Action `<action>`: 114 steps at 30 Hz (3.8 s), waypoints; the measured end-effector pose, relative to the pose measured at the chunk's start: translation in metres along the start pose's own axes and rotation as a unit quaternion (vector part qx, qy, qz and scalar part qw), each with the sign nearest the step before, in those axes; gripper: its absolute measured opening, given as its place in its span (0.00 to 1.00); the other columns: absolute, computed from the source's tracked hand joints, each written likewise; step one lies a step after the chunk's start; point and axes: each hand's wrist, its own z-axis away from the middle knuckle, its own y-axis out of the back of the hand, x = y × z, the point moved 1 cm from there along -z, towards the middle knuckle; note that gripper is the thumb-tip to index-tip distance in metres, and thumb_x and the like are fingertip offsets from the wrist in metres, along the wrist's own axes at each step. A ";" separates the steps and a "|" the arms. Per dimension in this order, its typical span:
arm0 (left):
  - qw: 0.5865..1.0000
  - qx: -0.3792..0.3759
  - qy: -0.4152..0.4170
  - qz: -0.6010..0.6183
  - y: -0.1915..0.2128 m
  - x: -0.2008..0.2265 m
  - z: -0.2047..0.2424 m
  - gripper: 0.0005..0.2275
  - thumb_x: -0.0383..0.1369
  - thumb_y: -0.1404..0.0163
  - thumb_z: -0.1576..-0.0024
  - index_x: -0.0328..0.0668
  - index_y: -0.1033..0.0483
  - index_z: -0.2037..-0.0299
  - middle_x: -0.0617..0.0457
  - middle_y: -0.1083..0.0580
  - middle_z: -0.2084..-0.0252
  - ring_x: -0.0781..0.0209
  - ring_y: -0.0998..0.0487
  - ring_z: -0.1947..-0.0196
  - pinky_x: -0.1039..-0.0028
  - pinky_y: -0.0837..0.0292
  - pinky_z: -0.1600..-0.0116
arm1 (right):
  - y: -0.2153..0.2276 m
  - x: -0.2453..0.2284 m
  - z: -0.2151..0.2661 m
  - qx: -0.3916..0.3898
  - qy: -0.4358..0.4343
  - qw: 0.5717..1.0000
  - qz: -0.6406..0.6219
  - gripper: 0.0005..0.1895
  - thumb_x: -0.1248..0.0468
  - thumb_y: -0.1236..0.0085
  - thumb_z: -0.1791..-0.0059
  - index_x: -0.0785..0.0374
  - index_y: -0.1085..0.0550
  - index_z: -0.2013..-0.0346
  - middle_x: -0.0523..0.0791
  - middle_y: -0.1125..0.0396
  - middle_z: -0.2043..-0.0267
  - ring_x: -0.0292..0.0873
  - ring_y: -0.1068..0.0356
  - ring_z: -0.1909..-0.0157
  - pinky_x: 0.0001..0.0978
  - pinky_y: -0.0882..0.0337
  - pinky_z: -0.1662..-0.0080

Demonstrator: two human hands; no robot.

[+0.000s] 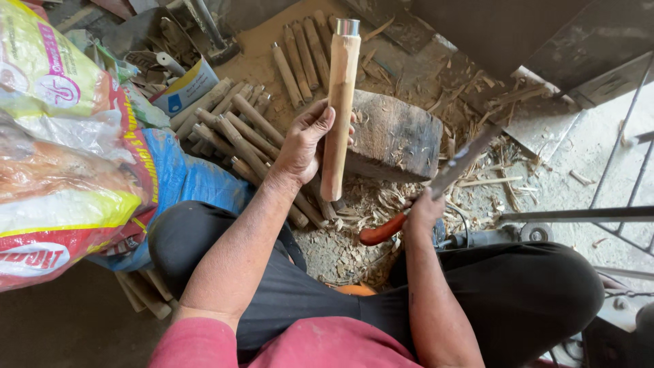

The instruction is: The person sits on the floor and uses a knife to shave and shape a cylindrical wooden dowel. They repeatedly rotate the dowel and remove thin shavings to smooth its surface.

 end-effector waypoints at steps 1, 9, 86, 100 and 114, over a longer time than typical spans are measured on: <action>1.000 -0.006 -0.002 -0.001 -0.001 0.000 0.002 0.20 0.40 0.49 0.36 0.38 0.30 0.38 0.47 0.22 0.53 0.59 0.21 0.55 0.64 0.21 0.49 | 0.003 -0.003 0.001 -0.007 0.030 0.999 0.021 0.14 0.64 0.54 0.43 0.63 0.38 0.43 0.43 0.33 0.72 0.35 0.33 0.77 0.29 0.30 0.75; 1.000 -0.011 -0.010 0.003 -0.007 -0.002 0.003 0.19 0.37 0.51 0.34 0.39 0.31 0.34 0.47 0.22 0.50 0.60 0.22 0.52 0.66 0.23 0.43 | -0.020 -0.015 0.039 -0.228 0.054 0.964 0.126 0.08 0.60 0.53 0.42 0.62 0.33 0.54 0.43 0.32 0.73 0.35 0.34 0.78 0.28 0.32 0.76; 0.698 0.454 -0.055 -0.551 0.309 -0.178 -0.088 0.17 0.30 0.45 0.41 0.36 0.30 0.43 0.37 0.23 0.48 0.42 0.22 0.46 0.60 0.26 0.42 | -0.075 -0.005 0.036 -0.265 0.229 0.869 0.350 0.09 0.68 0.50 0.41 0.65 0.33 0.46 0.41 0.35 0.68 0.35 0.36 0.70 0.30 0.34 0.68; 0.837 0.427 -0.015 -0.342 0.234 -0.263 -0.010 0.22 0.29 0.42 0.46 0.31 0.30 0.42 0.37 0.23 0.46 0.44 0.23 0.45 0.60 0.31 0.40 | -0.065 -0.008 0.037 -0.310 0.135 0.909 0.245 0.09 0.65 0.50 0.41 0.66 0.33 0.49 0.43 0.34 0.70 0.38 0.34 0.74 0.33 0.33 0.72; 0.997 0.067 -0.046 -0.010 0.085 0.006 -0.048 0.17 0.36 0.46 0.37 0.38 0.30 0.41 0.44 0.22 0.53 0.56 0.20 0.58 0.65 0.21 0.53 | -0.042 -0.012 0.028 -0.140 -0.006 0.975 0.172 0.09 0.64 0.51 0.46 0.64 0.33 0.52 0.44 0.36 0.71 0.39 0.36 0.78 0.34 0.33 0.77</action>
